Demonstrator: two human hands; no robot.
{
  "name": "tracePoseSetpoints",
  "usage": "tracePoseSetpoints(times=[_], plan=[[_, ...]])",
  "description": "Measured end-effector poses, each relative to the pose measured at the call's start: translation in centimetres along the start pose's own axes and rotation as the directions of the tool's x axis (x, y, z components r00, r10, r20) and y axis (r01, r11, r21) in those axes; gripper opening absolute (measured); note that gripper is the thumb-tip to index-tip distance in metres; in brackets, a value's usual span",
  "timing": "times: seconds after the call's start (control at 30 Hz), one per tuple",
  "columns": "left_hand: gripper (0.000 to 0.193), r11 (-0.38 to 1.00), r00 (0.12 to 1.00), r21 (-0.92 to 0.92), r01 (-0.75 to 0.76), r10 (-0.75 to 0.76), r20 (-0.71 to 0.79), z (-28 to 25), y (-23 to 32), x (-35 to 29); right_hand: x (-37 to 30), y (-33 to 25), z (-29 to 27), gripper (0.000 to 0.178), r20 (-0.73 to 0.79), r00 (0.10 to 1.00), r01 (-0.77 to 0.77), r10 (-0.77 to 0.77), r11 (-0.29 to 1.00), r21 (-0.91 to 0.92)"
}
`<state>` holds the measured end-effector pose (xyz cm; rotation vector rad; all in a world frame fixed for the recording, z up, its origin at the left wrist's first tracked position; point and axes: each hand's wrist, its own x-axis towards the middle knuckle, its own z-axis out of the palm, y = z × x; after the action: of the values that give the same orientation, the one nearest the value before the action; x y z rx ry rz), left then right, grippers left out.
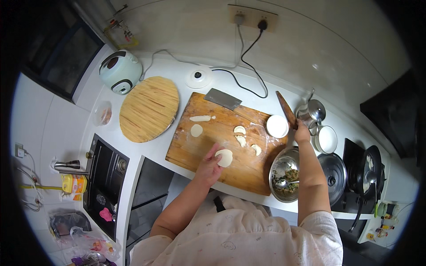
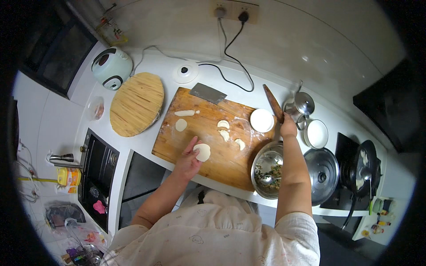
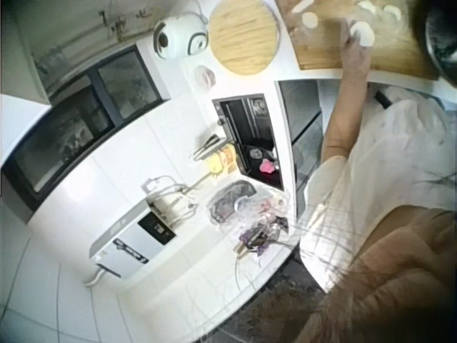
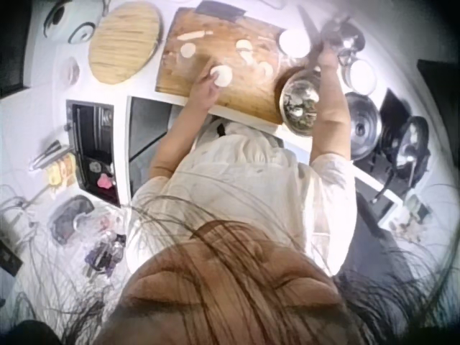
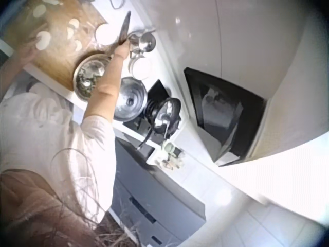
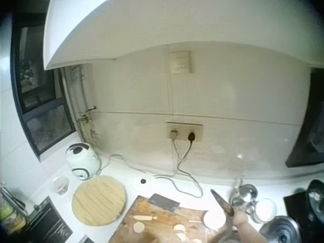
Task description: The person prepares dumplings by rolling small dough pieces into flat circles using a rolling pin. They scoop a green vegetable filling from a metal bowl and place it onto the dough, then fold and seal the edges to form dumplings. The finished dumplings are placed on a wooden cutting board.
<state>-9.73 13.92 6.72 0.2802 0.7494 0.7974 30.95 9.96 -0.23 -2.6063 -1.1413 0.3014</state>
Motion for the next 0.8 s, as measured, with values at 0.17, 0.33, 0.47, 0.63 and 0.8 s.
tracePoseSetpoints(times=[0.17,0.33,0.47,0.63,0.8], plan=[[0.041,0.999,0.999,-0.036,0.036,-0.037,-0.021,1.7,-2.0,0.2,-4.3,2.6,-4.2,0.027,-0.185,0.945,0.287,-0.269,0.954,0.081],[0.038,0.995,0.995,0.053,0.089,-0.091,0.040,2.8,-5.1,0.9,-13.9,6.5,-11.0,0.015,-0.089,0.965,0.257,-0.248,0.960,0.110],[0.036,0.983,0.991,0.123,0.136,-0.137,0.000,4.9,-7.9,1.2,-20.9,9.5,-11.9,0.022,-0.015,0.984,0.180,-0.180,0.971,0.158],[0.032,0.981,0.986,0.124,0.151,-0.158,0.053,5.8,-10.8,1.7,-22.4,12.4,-8.4,0.031,-0.019,0.998,-0.047,0.054,0.959,0.279],[0.022,0.981,0.980,0.093,0.170,-0.179,0.092,4.3,-12.5,1.5,-21.2,14.2,-4.5,0.023,-0.022,0.987,-0.134,0.158,0.896,0.423]])
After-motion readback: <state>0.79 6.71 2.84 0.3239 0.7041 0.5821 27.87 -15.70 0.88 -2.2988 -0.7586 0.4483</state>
